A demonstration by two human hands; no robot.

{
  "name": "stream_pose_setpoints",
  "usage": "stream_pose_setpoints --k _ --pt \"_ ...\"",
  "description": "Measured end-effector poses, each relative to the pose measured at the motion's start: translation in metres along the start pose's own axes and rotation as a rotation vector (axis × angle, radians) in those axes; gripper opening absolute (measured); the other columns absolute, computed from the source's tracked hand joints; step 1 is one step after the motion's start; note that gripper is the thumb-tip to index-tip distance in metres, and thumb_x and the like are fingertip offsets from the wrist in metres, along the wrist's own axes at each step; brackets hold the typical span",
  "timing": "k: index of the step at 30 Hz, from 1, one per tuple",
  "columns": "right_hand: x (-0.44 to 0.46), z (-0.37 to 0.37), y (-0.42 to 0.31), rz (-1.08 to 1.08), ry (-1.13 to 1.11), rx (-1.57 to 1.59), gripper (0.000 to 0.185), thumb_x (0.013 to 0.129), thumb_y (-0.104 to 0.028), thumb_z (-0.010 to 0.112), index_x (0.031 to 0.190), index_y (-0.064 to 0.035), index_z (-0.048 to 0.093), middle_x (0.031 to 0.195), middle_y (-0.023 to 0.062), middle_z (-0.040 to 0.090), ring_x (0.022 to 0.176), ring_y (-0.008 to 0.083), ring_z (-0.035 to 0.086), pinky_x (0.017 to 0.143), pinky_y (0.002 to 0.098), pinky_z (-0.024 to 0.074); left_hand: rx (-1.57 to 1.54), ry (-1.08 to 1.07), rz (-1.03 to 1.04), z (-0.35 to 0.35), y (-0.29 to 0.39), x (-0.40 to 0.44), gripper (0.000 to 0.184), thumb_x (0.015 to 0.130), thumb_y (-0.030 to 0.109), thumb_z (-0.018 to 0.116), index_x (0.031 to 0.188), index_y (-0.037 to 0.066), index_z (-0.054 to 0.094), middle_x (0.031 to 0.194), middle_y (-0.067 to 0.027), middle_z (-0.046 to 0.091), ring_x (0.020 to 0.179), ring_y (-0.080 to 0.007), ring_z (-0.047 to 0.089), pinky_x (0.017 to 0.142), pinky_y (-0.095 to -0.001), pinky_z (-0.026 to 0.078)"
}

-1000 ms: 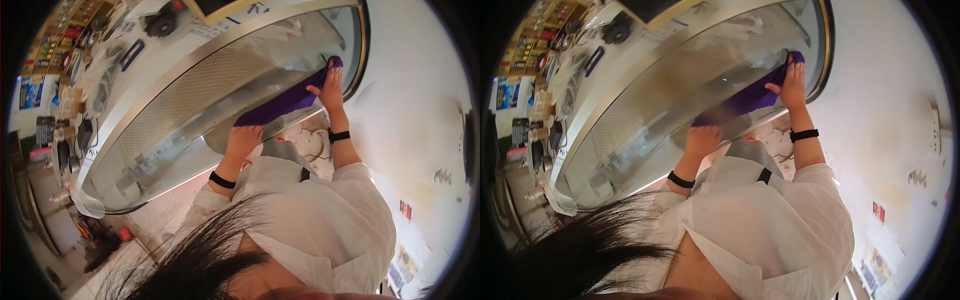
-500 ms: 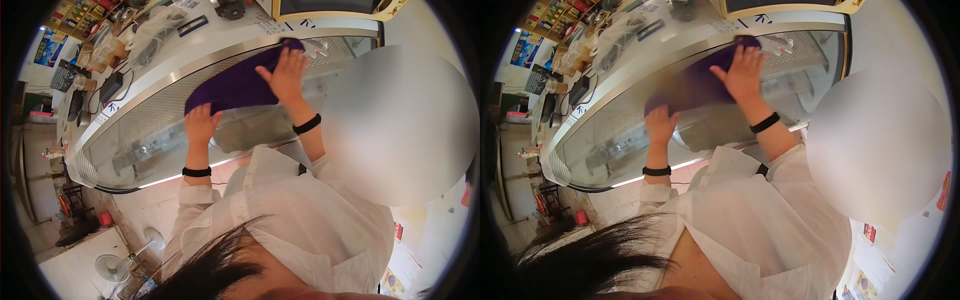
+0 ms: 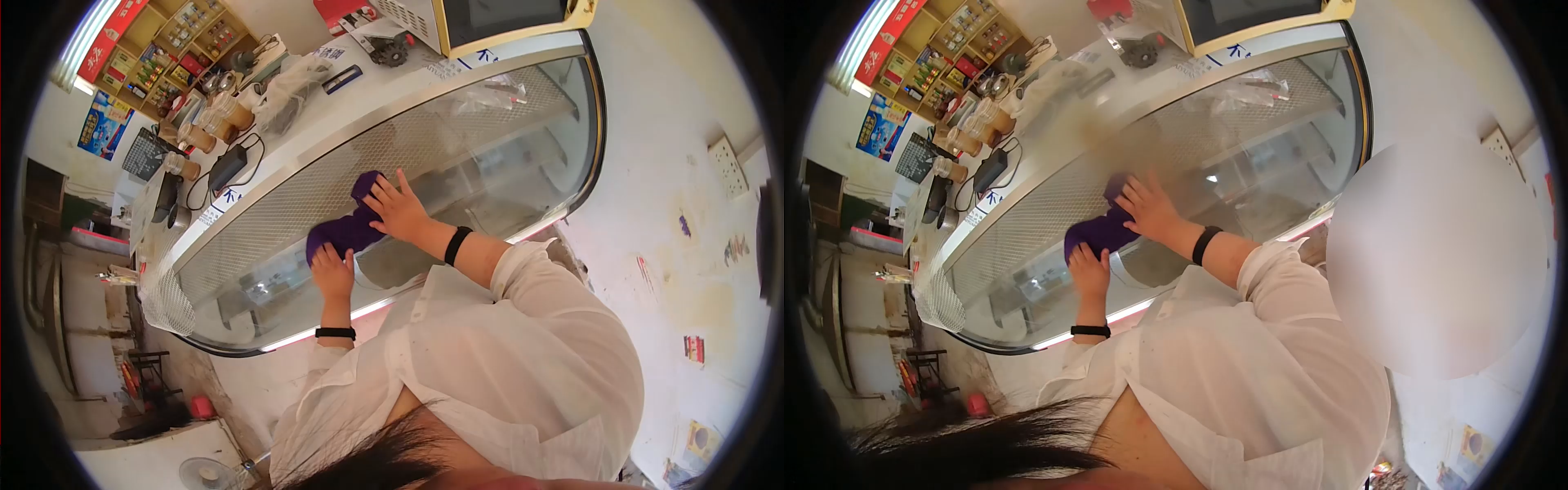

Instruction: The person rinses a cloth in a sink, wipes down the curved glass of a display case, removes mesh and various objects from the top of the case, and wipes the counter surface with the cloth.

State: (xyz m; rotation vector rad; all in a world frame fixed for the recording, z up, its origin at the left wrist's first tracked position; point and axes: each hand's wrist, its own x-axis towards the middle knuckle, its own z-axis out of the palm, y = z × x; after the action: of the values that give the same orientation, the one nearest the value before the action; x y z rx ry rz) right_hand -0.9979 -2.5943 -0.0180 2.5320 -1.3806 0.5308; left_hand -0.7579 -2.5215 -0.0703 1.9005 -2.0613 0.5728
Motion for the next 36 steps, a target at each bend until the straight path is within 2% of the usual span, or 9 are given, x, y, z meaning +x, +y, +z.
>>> stream_pose_setpoints --k 11,13,17,19,22,28,30,34,36 --pt "-0.154 0.063 -0.014 0.019 -0.297 0.019 0.056 0.091 -0.048 0.057 0.138 -0.0185 0.054 0.144 0.0038 0.047 0.145 0.0242 0.028 0.117 0.0660 0.0081 -0.050 -0.366 0.174 0.057 0.008 -0.125 0.056 0.083 0.036 0.067 0.125 0.000 0.055 0.116 -0.0175 0.058 0.105 -0.0338 0.056 0.089 -0.0468 0.045" --pt "-0.179 0.072 -0.004 -0.073 -0.439 -0.104 0.058 0.092 -0.047 0.057 0.142 -0.0188 0.050 0.147 0.0021 0.045 0.146 0.0224 0.026 0.118 0.0658 0.0059 -0.043 -0.379 0.148 0.062 0.016 -0.140 0.056 0.079 0.029 0.068 0.126 0.001 0.055 0.115 -0.0158 0.059 0.105 -0.0327 0.056 0.090 -0.0467 0.045" --pt "-0.242 0.107 0.023 -0.073 -0.675 0.067 0.059 0.094 -0.045 0.054 0.146 -0.0191 0.046 0.152 0.0004 0.041 0.149 0.0208 0.023 0.119 0.0642 0.0046 -0.059 -0.451 0.137 0.065 0.023 -0.159 0.054 0.076 0.023 0.068 0.124 0.003 0.055 0.112 -0.0147 0.058 0.106 -0.0322 0.055 0.091 -0.0456 0.044" --pt "-0.264 0.121 0.036 0.045 -0.924 -0.015 0.059 0.097 -0.043 0.051 0.150 -0.0196 0.040 0.156 0.0000 0.037 0.150 0.0199 0.020 0.120 0.0612 0.0050 -0.142 -0.691 0.215 0.065 0.026 -0.163 0.053 0.073 0.018 0.067 0.122 0.004 0.056 0.111 -0.0142 0.058 0.106 -0.0323 0.055 0.092 -0.0444 0.045" --pt "-0.267 0.114 0.054 0.177 -1.071 0.057 0.061 0.097 -0.043 0.050 0.152 -0.0187 0.037 0.158 0.0003 0.035 0.151 0.0220 0.019 0.121 0.0586 0.0087 -0.213 -0.727 0.317 0.076 0.040 -0.164 0.052 0.072 0.015 0.067 0.121 0.003 0.055 0.110 -0.0143 0.057 0.106 -0.0328 0.055 0.094 -0.0437 0.045" --pt "-0.292 0.155 0.084 0.523 -1.014 0.159 0.062 0.095 -0.035 0.052 0.152 -0.0163 0.035 0.158 0.0020 0.034 0.152 0.0266 0.016 0.119 0.0588 0.0174 -0.396 -0.852 0.302 0.103 0.094 -0.119 0.057 0.077 0.021 0.069 0.128 0.001 0.052 0.121 -0.0160 0.056 0.117 -0.0337 0.054 0.098 -0.0432 0.046" --pt "-0.291 0.156 0.094 0.669 -1.060 0.183 0.062 0.093 -0.028 0.052 0.152 -0.0156 0.034 0.158 0.0026 0.034 0.152 0.0268 0.016 0.118 0.0597 0.0182 -0.440 -1.094 0.349 0.112 0.106 -0.107 0.064 0.081 0.024 0.070 0.135 0.001 0.044 0.131 -0.0206 0.052 0.125 -0.0382 0.050 0.102 -0.0468 0.045" --pt "-0.303 0.167 0.105 0.719 -0.982 0.153 0.060 0.092 -0.024 0.050 0.149 -0.0148 0.037 0.157 0.0033 0.036 0.152 0.0270 0.016 0.119 0.0578 0.0179 -0.333 -1.153 0.278 0.103 0.127 -0.113 0.072 0.085 0.030 0.063 0.146 0.009 0.031 0.141 -0.0176 0.044 0.126 -0.0342 0.051 0.098 -0.0590 0.044" --pt "-0.309 0.170 0.106 0.708 -0.953 0.133 0.059 0.091 -0.023 0.050 0.149 -0.0146 0.038 0.156 0.0034 0.037 0.152 0.0270 0.016 0.120 0.0569 0.0178 -0.437 -1.176 0.249 0.105 0.127 -0.114 0.071 0.086 0.030 0.063 0.147 0.008 0.031 0.142 -0.0182 0.044 0.126 -0.0344 0.051 0.097 -0.0576 0.045"
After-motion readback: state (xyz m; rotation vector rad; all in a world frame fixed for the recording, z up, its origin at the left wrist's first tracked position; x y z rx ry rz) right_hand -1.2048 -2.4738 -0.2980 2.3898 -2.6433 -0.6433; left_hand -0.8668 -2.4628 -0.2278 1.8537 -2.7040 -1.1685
